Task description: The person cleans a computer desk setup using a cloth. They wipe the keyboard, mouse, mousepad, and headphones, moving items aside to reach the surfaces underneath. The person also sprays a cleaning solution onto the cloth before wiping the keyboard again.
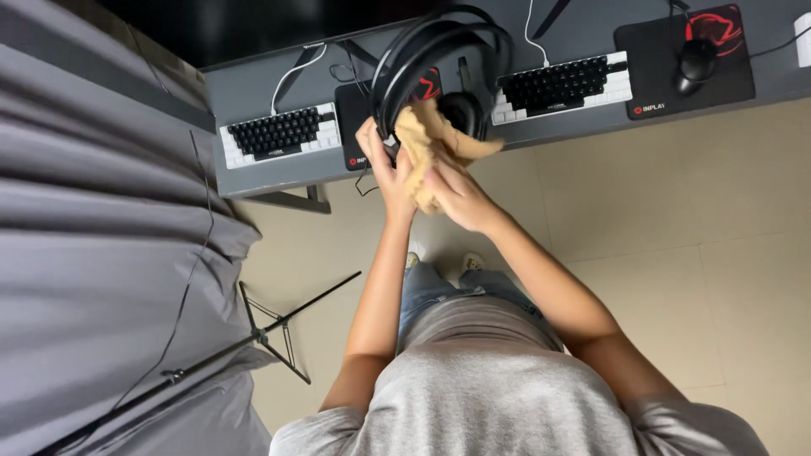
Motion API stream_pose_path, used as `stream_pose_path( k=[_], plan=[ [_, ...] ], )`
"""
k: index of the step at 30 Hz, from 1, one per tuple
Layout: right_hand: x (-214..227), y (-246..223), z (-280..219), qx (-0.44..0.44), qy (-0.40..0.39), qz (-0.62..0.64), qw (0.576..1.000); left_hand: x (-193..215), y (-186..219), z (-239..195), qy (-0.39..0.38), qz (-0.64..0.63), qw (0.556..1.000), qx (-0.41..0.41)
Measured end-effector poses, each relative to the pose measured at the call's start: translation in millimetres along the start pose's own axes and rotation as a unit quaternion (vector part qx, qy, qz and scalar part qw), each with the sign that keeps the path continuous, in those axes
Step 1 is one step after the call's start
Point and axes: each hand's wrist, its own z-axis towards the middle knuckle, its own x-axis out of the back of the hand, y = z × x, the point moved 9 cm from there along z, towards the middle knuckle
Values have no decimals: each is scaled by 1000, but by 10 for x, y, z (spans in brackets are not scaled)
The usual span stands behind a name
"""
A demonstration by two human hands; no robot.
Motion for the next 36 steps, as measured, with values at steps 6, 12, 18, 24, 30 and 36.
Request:
stream_pose_path(
  k=[6,12,18,24,30,36],
  plan=[
    [-163,-1007,192,152,-98,-142,973,-89,191,-345,11,33,991,129],
    [-61,-732,434,130,-68,-333,932,-282,588,-556,-30,51,998,0],
    [-287,-1830,-243,230,-3,-403,886,-340,438,-375,-29,-49,998,35],
    [-224,-1631,-591,311,6,-245,918,-357,14,-359,33,-103,984,143],
    [39,-1450,-758,248,115,-205,940,-337,-109,-301,88,-204,946,237],
    [162,-1804,-910,426,179,-299,835,-674,-278,-590,96,-492,774,388]
  ],
)
